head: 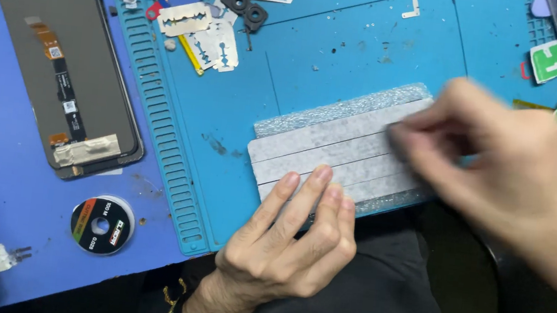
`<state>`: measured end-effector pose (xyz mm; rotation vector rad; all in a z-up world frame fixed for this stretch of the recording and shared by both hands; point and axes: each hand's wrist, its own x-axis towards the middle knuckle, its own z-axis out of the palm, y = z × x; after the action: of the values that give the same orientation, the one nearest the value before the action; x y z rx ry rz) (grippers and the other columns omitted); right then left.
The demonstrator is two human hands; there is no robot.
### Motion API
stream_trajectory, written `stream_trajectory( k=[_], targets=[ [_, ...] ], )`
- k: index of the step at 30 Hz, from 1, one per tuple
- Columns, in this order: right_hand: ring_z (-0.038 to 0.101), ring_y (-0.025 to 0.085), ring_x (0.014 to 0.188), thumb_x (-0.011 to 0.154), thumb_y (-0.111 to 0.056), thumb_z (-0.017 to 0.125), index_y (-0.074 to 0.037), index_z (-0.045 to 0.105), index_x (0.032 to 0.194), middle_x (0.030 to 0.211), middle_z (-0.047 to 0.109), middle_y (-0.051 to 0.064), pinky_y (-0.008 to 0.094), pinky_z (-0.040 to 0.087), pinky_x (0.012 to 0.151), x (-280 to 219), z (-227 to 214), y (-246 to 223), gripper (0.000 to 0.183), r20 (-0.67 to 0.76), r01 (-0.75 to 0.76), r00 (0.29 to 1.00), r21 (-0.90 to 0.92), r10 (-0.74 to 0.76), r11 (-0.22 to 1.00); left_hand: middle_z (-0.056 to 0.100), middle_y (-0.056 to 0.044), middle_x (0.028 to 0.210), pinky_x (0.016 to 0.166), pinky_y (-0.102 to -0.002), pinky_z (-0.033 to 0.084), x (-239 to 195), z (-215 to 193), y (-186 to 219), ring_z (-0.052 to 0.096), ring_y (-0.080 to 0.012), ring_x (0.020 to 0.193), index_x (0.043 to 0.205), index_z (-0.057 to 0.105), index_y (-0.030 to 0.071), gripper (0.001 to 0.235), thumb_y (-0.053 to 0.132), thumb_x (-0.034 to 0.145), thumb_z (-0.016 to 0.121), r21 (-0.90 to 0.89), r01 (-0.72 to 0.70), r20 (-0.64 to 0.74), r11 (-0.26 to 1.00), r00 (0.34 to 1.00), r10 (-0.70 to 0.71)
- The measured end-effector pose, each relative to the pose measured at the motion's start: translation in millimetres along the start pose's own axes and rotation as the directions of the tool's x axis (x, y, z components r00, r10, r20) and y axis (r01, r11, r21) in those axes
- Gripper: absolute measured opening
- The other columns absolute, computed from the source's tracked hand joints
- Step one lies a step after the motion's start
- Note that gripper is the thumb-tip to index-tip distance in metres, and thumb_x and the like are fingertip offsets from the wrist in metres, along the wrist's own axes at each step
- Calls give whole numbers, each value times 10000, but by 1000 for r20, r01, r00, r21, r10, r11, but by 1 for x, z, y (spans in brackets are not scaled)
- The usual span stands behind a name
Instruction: Repairing a screen component by scraping the surface with a plastic tool, trimming with scissors, and smoothing the surface
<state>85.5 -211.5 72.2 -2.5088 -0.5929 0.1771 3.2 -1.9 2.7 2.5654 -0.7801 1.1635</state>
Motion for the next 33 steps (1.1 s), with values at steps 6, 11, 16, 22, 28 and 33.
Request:
stream_trajectory(
  k=[6, 11, 16, 22, 28, 33],
  targets=[
    [657, 149, 676, 1044, -56, 769, 8, 625, 1074, 891, 717, 106, 254, 525, 651, -5, 0, 3, 160, -74, -200, 976, 74, 206, 977, 719, 47, 972, 991, -299, 610, -1, 0, 1, 781, -170, 1083, 942, 745, 175, 84, 130, 1013, 744, 1, 25, -14, 1000, 1000, -25],
    [634, 28, 579, 944, -112, 785, -64, 654, 955, 742, 713, -38, 181, 541, 581, -8, 13, -1, 140, 3, 132, 991, 109, -133, 985, 730, 25, 987, 968, -313, 617, 0, 0, 1, 783, -190, 1076, 939, 737, 158, 85, 113, 1008, 756, 17, -5, 0, 1000, 1000, 5],
    [619, 212, 614, 1153, -5, 709, 63, 595, 1217, 838, 671, 179, 280, 511, 617, -31, -8, 25, 148, -163, -444, 874, 115, 458, 889, 724, 41, 956, 995, -309, 615, -4, 1, 1, 787, -178, 1077, 931, 746, 161, 80, 131, 1004, 762, 3, 19, -27, 1000, 999, -19],
    [593, 27, 552, 928, -126, 804, -66, 656, 935, 693, 678, -48, 174, 525, 548, -10, 28, -14, 160, -17, 92, 996, 131, -91, 987, 734, 17, 990, 973, -317, 616, -1, -1, 1, 786, -194, 1076, 941, 736, 146, 87, 110, 1006, 782, 18, -11, -11, 1000, 1000, 11],
    [666, 219, 691, 1150, 10, 723, 74, 564, 1213, 912, 682, 197, 284, 503, 611, -52, -9, 43, 182, -151, -349, 921, 93, 359, 933, 721, 32, 956, 980, -316, 621, -6, 2, 3, 787, -190, 1066, 915, 746, 149, 83, 138, 988, 784, 4, 21, -51, 1000, 998, -21],
    [626, 91, 658, 939, -72, 774, -20, 642, 930, 797, 712, 34, 214, 541, 631, -24, 22, -20, 142, -56, 7, 998, 179, 3, 984, 744, 18, 986, 993, -322, 599, -3, -3, 2, 777, -198, 1088, 955, 739, 151, 83, 101, 1021, 741, 21, -22, -25, 1000, 999, 22]
  ],
)
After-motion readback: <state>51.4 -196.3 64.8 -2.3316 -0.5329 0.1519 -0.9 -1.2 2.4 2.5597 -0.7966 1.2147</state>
